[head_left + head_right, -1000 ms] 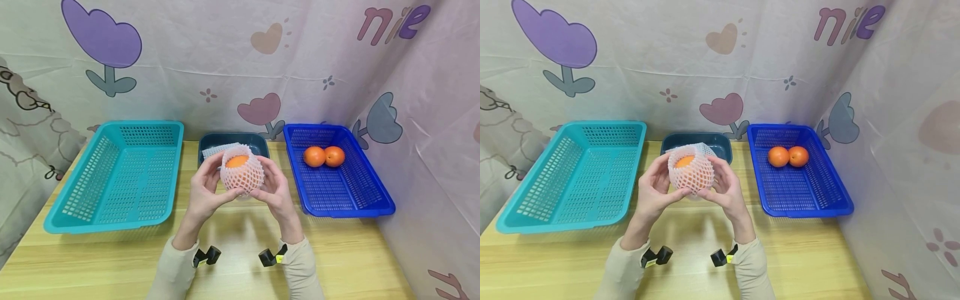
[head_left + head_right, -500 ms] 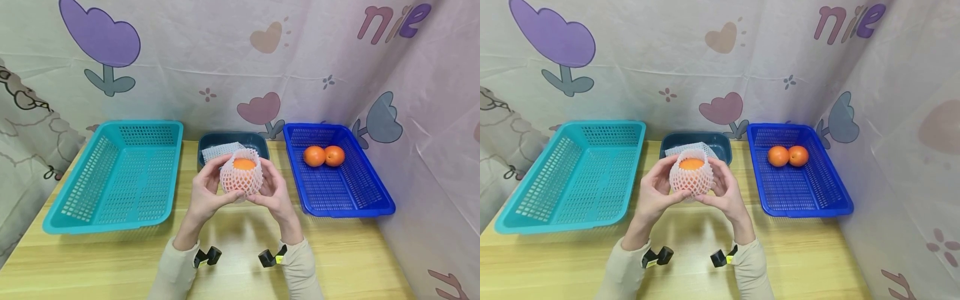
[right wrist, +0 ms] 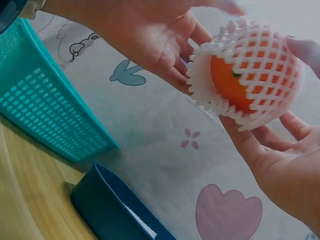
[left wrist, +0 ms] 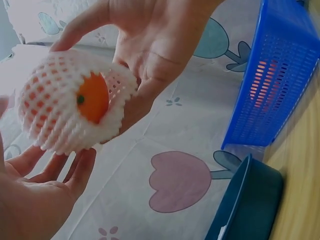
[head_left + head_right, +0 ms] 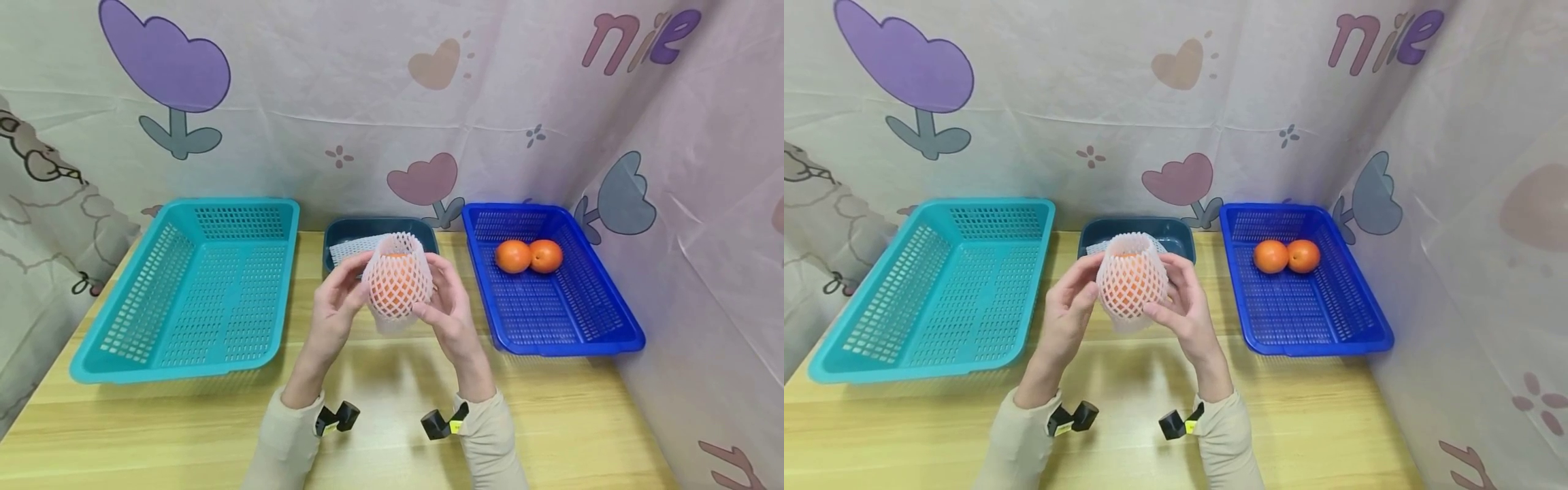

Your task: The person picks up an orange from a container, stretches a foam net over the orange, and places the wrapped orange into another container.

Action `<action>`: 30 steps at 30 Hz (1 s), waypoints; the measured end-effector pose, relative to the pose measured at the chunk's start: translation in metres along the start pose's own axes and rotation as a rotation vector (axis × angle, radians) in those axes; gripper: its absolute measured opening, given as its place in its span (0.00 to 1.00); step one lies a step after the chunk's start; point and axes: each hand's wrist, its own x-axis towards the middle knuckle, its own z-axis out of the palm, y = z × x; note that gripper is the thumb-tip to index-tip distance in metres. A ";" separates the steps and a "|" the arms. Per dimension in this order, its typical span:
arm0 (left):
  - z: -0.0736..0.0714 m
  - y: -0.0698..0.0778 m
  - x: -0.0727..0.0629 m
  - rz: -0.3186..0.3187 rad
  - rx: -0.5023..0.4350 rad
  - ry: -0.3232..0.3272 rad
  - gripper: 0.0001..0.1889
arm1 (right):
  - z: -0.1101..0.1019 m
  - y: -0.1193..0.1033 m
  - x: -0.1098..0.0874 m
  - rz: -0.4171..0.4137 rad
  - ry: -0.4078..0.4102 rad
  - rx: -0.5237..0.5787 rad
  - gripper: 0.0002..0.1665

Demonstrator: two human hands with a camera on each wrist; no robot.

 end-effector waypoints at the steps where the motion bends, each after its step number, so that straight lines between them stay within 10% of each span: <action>1: -0.001 0.000 0.000 0.010 0.008 0.005 0.21 | 0.000 -0.001 0.000 0.007 0.011 0.004 0.36; 22: -0.003 -0.005 -0.002 0.056 0.079 -0.036 0.21 | 0.007 -0.007 0.002 0.045 0.147 -0.013 0.31; 30: -0.004 -0.010 0.002 0.295 0.245 -0.001 0.16 | 0.009 -0.007 0.002 0.063 0.204 -0.043 0.17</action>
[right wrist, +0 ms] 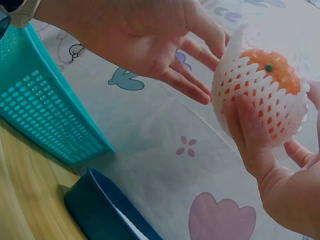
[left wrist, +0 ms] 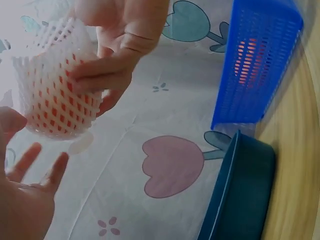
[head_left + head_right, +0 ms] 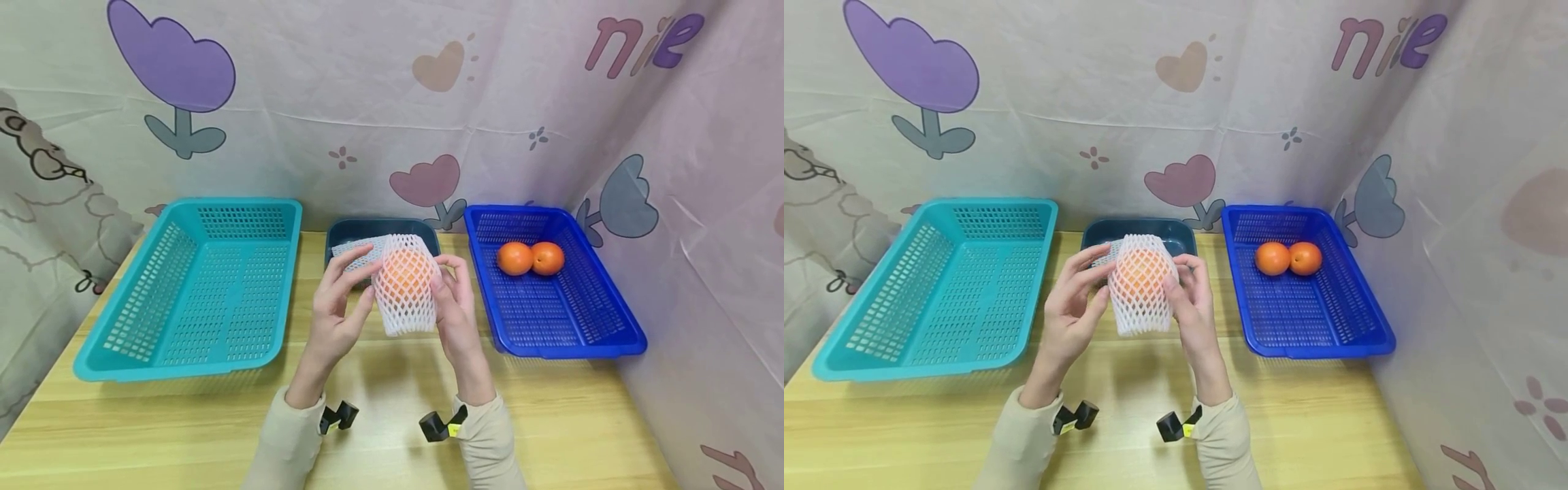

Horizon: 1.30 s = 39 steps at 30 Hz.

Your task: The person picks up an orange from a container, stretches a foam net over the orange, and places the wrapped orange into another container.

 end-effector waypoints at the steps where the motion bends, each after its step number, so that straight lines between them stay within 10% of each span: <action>1: 0.000 0.000 0.001 0.037 0.023 -0.002 0.17 | 0.000 -0.001 0.000 0.004 0.009 -0.009 0.16; 13: 0.005 0.003 0.005 0.201 0.143 -0.198 0.39 | 0.002 -0.008 0.000 0.019 0.074 -0.072 0.13; 20: 0.009 -0.001 0.004 0.182 0.173 -0.136 0.37 | 0.002 -0.011 -0.003 0.003 0.151 -0.148 0.26; 39: 0.012 0.009 -0.004 -0.292 -0.287 0.065 0.36 | -0.007 0.005 -0.002 -0.268 0.047 -0.310 0.28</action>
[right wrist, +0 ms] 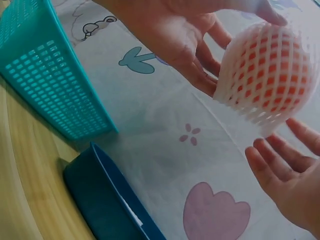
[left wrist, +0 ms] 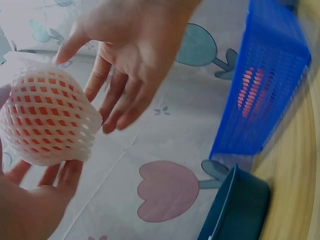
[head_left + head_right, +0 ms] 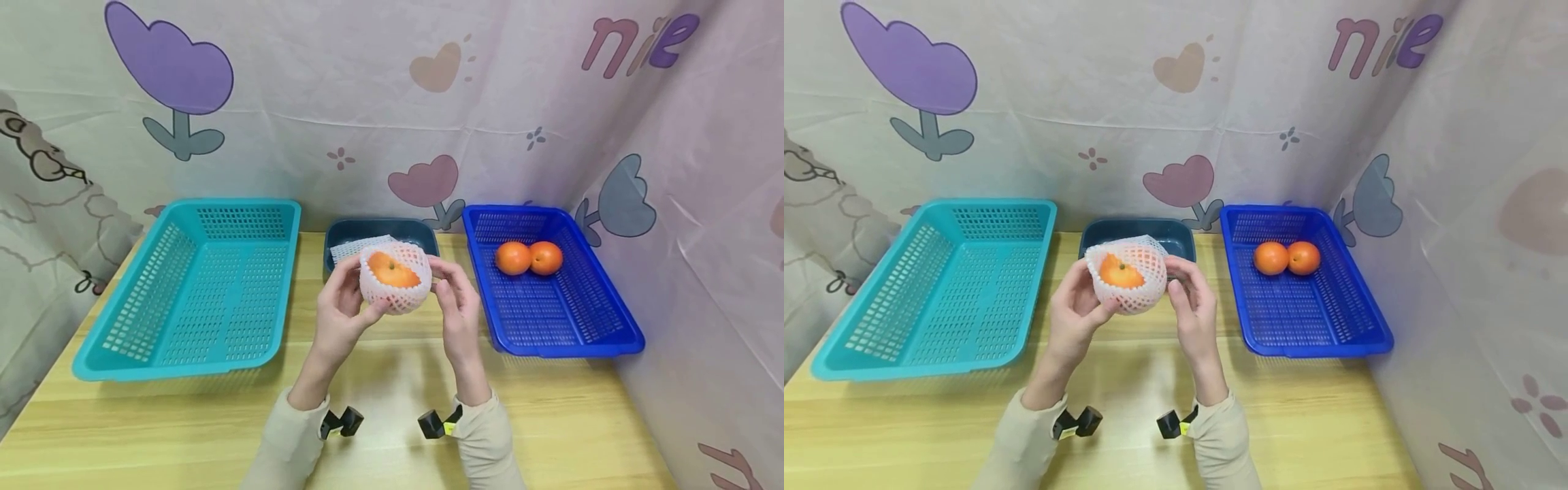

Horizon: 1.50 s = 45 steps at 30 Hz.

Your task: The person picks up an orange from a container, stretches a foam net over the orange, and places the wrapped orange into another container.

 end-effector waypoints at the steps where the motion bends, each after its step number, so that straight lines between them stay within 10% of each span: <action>1: 0.000 0.000 0.000 -0.030 -0.016 0.003 0.34 | 0.000 0.001 0.000 -0.006 -0.015 0.023 0.31; 10: 0.002 0.002 -0.001 -0.193 -0.033 -0.013 0.30 | 0.000 0.005 -0.001 0.038 -0.155 0.073 0.48; 23: -0.002 0.001 0.001 -0.276 0.079 -0.024 0.31 | 0.002 0.002 -0.001 0.210 -0.120 0.107 0.33; 30: -0.002 -0.001 0.000 -0.265 0.185 -0.080 0.41 | 0.005 -0.001 0.001 0.293 -0.062 0.132 0.26; 45: -0.002 -0.001 0.001 -0.192 0.103 -0.065 0.45 | 0.005 0.000 0.002 0.292 -0.147 0.113 0.27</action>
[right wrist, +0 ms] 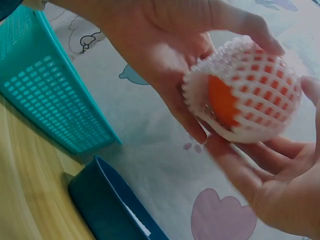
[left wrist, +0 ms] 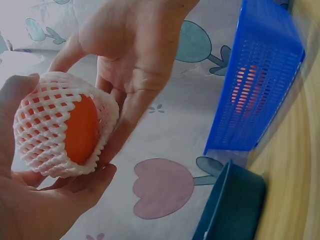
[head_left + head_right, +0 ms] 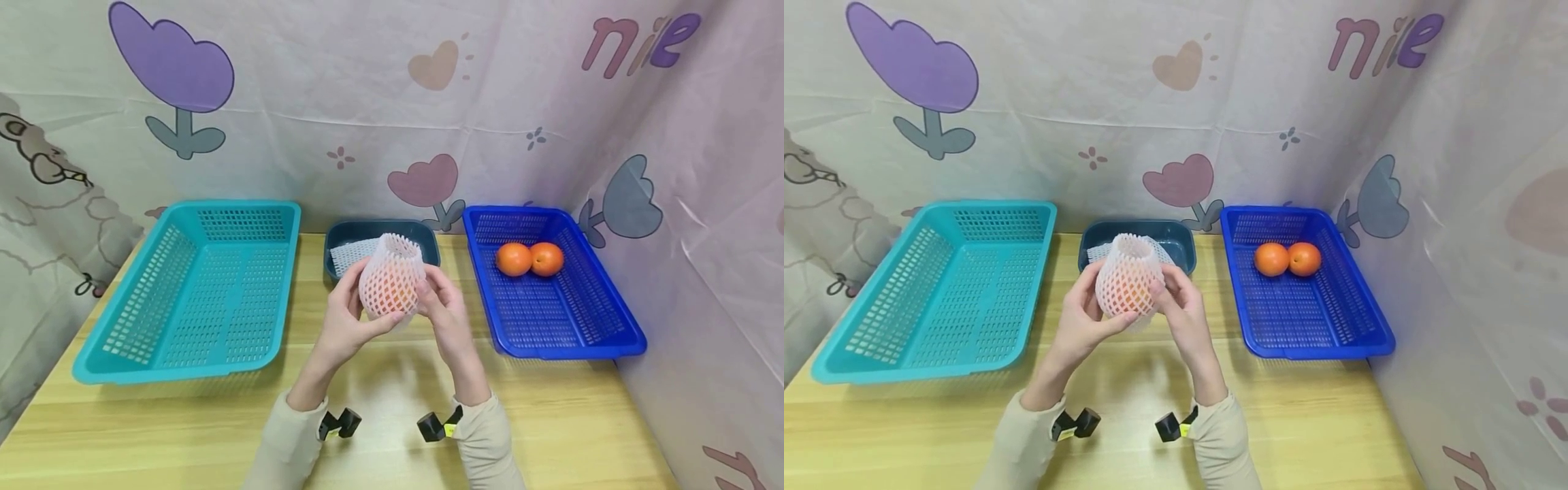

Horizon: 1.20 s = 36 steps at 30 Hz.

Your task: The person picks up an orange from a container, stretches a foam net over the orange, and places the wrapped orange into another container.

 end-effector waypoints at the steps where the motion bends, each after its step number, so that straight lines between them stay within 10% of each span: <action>1: -0.001 0.002 0.000 0.000 0.012 0.000 0.45 | -0.001 -0.001 0.000 -0.006 -0.016 -0.016 0.28; 9: -0.020 0.019 -0.004 0.029 0.410 -0.094 0.46 | -0.006 -0.009 0.003 -0.031 -0.182 0.033 0.46; 17: -0.034 0.026 -0.007 0.188 0.720 -0.297 0.47 | 0.000 -0.004 0.000 0.088 -0.290 -0.108 0.40; 23: -0.043 0.026 -0.011 0.143 0.661 -0.263 0.47 | 0.006 0.003 -0.001 0.072 -0.255 -0.021 0.38; 30: -0.064 0.034 -0.020 -0.177 0.292 -0.134 0.40 | 0.029 0.006 0.014 0.023 -0.264 0.101 0.45; 36: -0.089 0.052 -0.018 -0.259 0.296 -0.004 0.37 | 0.057 0.005 0.041 -0.001 -0.333 0.000 0.40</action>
